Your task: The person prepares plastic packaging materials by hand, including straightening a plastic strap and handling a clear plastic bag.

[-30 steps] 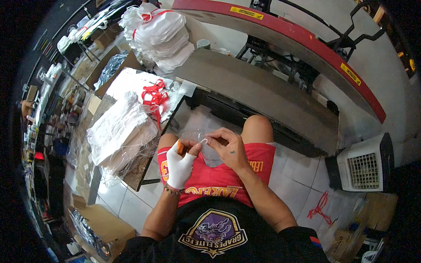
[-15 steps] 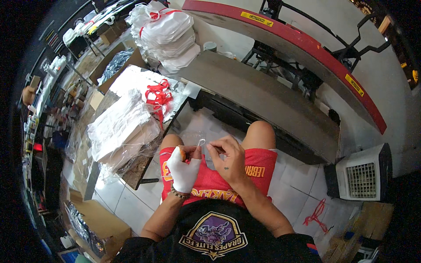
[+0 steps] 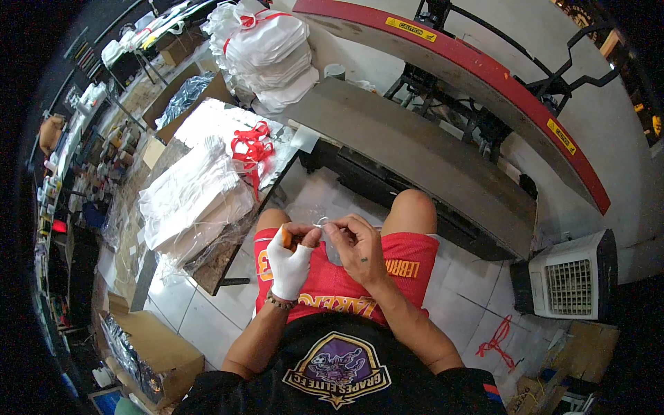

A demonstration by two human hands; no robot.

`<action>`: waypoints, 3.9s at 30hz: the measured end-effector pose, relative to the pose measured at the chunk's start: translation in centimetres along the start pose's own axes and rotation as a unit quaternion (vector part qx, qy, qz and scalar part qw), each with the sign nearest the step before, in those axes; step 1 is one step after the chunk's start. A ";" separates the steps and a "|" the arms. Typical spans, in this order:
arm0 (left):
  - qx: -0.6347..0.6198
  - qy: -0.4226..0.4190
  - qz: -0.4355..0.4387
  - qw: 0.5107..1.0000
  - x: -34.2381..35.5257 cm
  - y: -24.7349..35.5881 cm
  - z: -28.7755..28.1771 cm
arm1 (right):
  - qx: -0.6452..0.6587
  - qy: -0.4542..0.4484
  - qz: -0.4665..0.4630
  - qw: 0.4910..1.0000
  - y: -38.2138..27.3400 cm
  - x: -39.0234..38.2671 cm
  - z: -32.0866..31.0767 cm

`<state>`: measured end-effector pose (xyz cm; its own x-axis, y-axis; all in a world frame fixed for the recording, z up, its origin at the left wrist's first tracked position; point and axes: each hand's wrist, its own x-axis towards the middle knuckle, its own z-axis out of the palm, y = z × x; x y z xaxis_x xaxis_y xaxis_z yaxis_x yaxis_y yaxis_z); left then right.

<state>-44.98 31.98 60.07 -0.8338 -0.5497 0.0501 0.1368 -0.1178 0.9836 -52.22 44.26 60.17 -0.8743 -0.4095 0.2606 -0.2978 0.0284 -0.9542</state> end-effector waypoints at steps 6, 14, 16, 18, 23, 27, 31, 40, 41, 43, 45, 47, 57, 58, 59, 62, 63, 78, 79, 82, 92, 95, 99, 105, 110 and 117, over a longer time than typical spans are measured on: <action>0.017 -0.048 0.006 0.999 0.0 -0.1 -0.2 | 0.140 -0.020 0.131 0.981 0.1 0.3 0.2; 0.129 -0.173 -0.108 0.971 -0.7 -1.0 -6.0 | 0.389 0.063 0.208 0.895 1.7 3.4 -3.9; 0.154 -0.186 -0.148 0.959 -1.1 -0.6 -8.9 | 0.451 0.060 0.230 0.860 2.1 4.3 -6.1; 0.178 -0.185 -0.165 0.952 -1.7 -0.8 -12.0 | 0.459 0.074 0.231 0.855 1.6 5.1 -7.3; 0.179 -0.157 -0.219 0.946 -2.7 -0.5 -18.8 | 0.482 0.107 0.214 0.843 2.3 6.5 -10.1; 0.164 -0.139 -0.201 0.956 -2.6 1.3 -21.3 | 0.463 0.127 0.211 0.851 2.0 7.1 -11.3; 0.071 -0.033 -0.179 0.981 -3.0 2.1 -22.1 | 0.359 0.088 0.165 0.914 1.5 7.4 -10.8; 0.139 -0.170 -0.028 0.975 1.6 6.0 -7.0 | 0.174 0.007 0.147 0.974 -0.4 6.5 -6.4; 0.137 -0.220 -0.009 0.966 2.2 6.2 -5.3 | 0.158 0.003 0.156 0.975 -0.5 6.0 -5.9; 0.158 -0.214 0.005 0.964 3.1 6.8 -2.4 | 0.180 -0.016 0.138 0.974 0.0 5.6 -4.9; 0.171 -0.189 0.047 0.966 4.2 6.2 -0.8 | 0.099 -0.040 0.106 0.989 -0.7 5.1 -4.3; 0.186 -0.171 0.083 0.964 5.3 6.0 -0.5 | 0.096 -0.053 0.112 0.988 -1.7 4.7 -4.2; 0.200 -0.259 -0.031 0.945 6.8 4.9 0.0 | 0.250 -0.129 0.185 0.942 -1.3 4.3 -4.2; 0.151 -0.236 -0.017 0.960 6.9 4.1 0.1 | 0.190 -0.136 0.157 0.960 -1.4 4.4 -3.8; 0.101 -0.213 -0.004 0.972 6.8 3.6 0.0 | 0.128 -0.142 0.129 0.973 -1.6 4.5 -3.4; 0.089 -0.220 -0.018 0.971 6.8 2.6 -0.5 | 0.129 -0.171 0.146 0.966 -0.7 4.3 -3.2; 0.093 -0.229 -0.014 0.969 6.8 2.3 -0.6 | 0.142 -0.187 0.146 0.961 0.1 4.1 -3.0; 0.121 -0.251 -0.046 0.959 5.7 1.3 -0.7 | -0.147 -0.118 0.011 0.982 -1.3 3.0 -2.1; 0.121 -0.252 -0.047 0.959 5.7 1.4 -0.7 | -0.147 -0.118 0.012 0.982 -1.2 2.9 -2.0; 0.130 -0.256 -0.079 0.955 5.6 1.6 -0.8 | -0.140 -0.114 0.002 0.983 -0.4 2.7 -1.9; 0.376 -0.115 0.077 0.916 4.9 -1.5 -4.6 | -0.051 -0.094 0.053 0.993 -0.5 3.9 -5.2; 0.193 -0.138 0.099 0.966 5.1 2.0 -0.9 | -0.079 -0.136 0.029 0.987 -1.5 4.4 -4.9; 0.041 -0.189 0.055 0.980 7.1 2.6 0.4 | -0.112 -0.162 -0.026 0.980 -3.5 5.4 -4.5; -0.092 -0.114 -0.013 0.989 9.1 9.0 -2.9 | -0.030 -0.161 0.065 0.984 -3.2 6.3 -6.8; -0.091 -0.092 0.206 0.970 12.6 17.9 -9.3 | -0.136 -0.216 0.064 0.965 1.7 7.8 -7.7; -0.187 -0.162 0.298 0.922 18.2 31.1 -34.8 | -0.080 -0.003 0.089 0.993 6.9 11.1 -14.5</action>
<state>-37.28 -10.42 85.56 -0.6591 -0.3401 0.6708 0.7462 -0.1842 0.6397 -69.55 53.10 58.64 -0.9165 -0.3899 0.0898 -0.1972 0.2451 -0.9492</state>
